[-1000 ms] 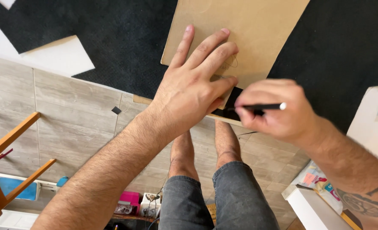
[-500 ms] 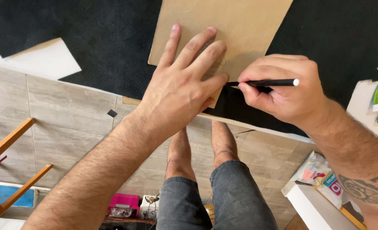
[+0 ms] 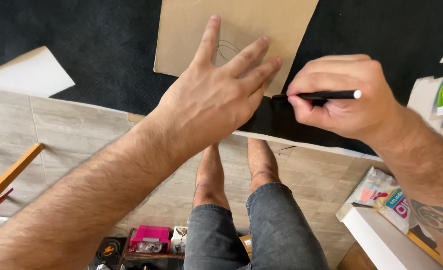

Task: Trace a paper pattern onto a piece of leather using a pen.

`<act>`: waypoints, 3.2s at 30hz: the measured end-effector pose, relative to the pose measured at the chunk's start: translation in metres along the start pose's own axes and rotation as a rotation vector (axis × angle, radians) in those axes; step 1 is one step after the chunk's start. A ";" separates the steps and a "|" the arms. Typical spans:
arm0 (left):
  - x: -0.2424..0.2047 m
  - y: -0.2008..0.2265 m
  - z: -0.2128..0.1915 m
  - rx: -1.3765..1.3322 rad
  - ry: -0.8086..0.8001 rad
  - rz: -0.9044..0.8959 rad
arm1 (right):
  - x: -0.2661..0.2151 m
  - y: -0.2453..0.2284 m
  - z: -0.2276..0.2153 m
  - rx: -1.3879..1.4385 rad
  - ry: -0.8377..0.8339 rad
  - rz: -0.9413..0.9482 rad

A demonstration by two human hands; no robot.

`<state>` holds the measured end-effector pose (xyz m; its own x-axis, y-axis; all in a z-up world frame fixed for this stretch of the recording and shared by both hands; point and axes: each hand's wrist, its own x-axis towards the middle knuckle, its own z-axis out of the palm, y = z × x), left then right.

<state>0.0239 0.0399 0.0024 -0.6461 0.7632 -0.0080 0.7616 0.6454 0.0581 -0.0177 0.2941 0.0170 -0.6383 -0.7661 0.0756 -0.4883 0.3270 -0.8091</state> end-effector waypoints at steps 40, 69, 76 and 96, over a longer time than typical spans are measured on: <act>0.024 -0.005 -0.024 -0.057 -0.131 0.070 | -0.001 0.018 -0.013 -0.004 0.041 -0.003; 0.085 -0.022 -0.028 -0.282 -0.047 -0.213 | 0.071 0.087 -0.108 -0.153 -0.057 -0.077; 0.076 -0.018 -0.032 -0.247 -0.026 -0.268 | 0.026 0.071 -0.126 0.127 0.053 0.002; -0.138 -0.005 -0.081 -1.007 1.277 -1.354 | -0.201 0.002 -0.009 0.008 0.193 0.744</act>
<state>0.1052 -0.0710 0.0837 -0.6386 -0.7695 -0.0019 -0.0945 0.0760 0.9926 0.1047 0.4533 0.0055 -0.8902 -0.2355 -0.3900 0.1139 0.7139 -0.6910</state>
